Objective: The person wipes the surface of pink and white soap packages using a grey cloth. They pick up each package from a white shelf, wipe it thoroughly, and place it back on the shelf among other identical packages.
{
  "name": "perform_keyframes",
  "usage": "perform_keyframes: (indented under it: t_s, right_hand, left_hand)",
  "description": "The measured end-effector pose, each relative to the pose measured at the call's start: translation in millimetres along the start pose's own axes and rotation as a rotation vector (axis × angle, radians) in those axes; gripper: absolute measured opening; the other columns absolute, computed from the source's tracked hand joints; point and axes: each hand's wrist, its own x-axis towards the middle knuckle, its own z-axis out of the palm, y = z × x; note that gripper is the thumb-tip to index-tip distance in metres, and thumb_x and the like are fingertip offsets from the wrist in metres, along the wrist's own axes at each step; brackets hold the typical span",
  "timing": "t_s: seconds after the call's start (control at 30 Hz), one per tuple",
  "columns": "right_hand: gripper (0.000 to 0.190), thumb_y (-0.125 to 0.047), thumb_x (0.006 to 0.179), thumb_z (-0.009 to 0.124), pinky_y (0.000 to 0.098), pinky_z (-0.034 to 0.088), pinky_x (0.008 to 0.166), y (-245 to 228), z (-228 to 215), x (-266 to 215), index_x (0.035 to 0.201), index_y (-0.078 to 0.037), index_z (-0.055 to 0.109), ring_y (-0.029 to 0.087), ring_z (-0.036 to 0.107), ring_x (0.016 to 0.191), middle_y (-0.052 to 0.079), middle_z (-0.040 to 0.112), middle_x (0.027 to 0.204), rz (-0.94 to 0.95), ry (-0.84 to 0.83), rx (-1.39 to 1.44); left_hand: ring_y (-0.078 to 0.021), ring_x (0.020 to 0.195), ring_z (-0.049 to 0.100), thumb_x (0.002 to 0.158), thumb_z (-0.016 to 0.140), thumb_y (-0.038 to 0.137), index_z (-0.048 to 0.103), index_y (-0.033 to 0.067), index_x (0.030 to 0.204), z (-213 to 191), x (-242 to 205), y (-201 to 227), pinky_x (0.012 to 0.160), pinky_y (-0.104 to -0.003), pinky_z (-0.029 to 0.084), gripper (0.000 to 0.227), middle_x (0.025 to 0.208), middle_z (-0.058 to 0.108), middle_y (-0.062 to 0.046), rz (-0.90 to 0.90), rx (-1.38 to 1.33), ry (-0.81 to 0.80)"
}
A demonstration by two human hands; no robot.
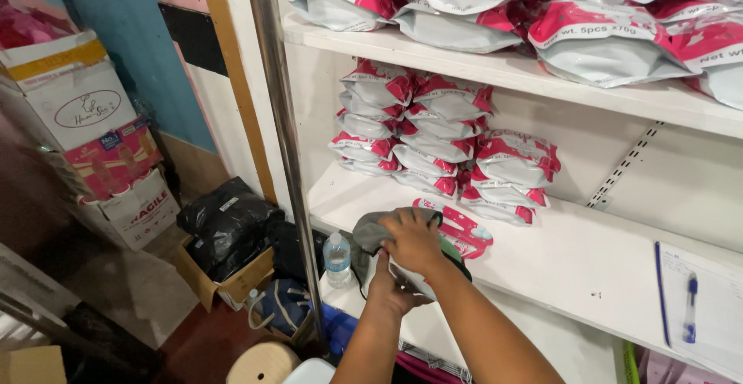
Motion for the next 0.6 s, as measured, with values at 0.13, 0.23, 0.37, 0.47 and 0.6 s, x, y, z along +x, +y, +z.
perform_keyframes:
  t_s: [0.13,0.23,0.37,0.47,0.6]
  right_hand:
    - [0.049,-0.033,0.089,0.069,0.0616,0.030,0.114,17,6,-1,0.136,-0.032,0.056,0.038,0.038,0.140,0.009,0.042,0.152,0.135,0.050,0.131]
    - [0.049,-0.027,0.085,0.071,0.0566,0.033,0.113,25,8,-34,0.132,-0.025,0.058,0.038,0.040,0.142,0.011,0.046,0.151,-0.075,0.244,0.034]
    - [0.052,-0.018,0.076,0.077,0.0590,0.025,0.116,52,0,-87,0.127,-0.016,0.062,0.043,0.034,0.144,0.018,0.046,0.148,-0.366,0.287,0.158]
    - [0.053,-0.016,0.076,0.077,0.0538,0.029,0.117,92,-8,-105,0.126,-0.013,0.062,0.041,0.038,0.143,0.019,0.047,0.148,-0.393,0.265,0.257]
    - [0.054,-0.016,0.077,0.075,0.0453,0.041,0.110,115,-25,-101,0.128,-0.011,0.061,0.038,0.048,0.136,0.017,0.051,0.144,-0.265,0.229,0.332]
  left_hand:
    - [-0.0472,0.149,0.032,0.101,0.036,0.075,0.040,0.0159,0.157,-11,36,-1,0.108,-0.083,0.018,0.082,0.159,0.039,-0.017,0.032,0.057,0.015]
    - [-0.0435,0.144,0.044,0.096,0.028,0.071,0.047,0.0228,0.151,-13,82,-2,0.109,-0.081,0.022,0.076,0.154,0.051,-0.013,0.024,0.167,0.048]
    - [-0.0440,0.139,0.052,0.110,0.038,0.055,0.046,0.0061,0.153,-78,146,8,0.109,-0.073,0.034,0.066,0.155,0.054,-0.024,-0.065,-0.086,-0.243]
    - [-0.0445,0.134,0.051,0.097,0.028,0.076,0.045,0.0072,0.151,-31,80,5,0.107,-0.077,0.020,0.089,0.152,0.054,-0.019,-0.075,0.135,-0.095]
    - [-0.0518,0.136,0.041,0.090,0.027,0.085,0.041,0.0149,0.154,3,48,11,0.106,-0.083,0.014,0.096,0.158,0.044,-0.018,-0.055,0.240,-0.055]
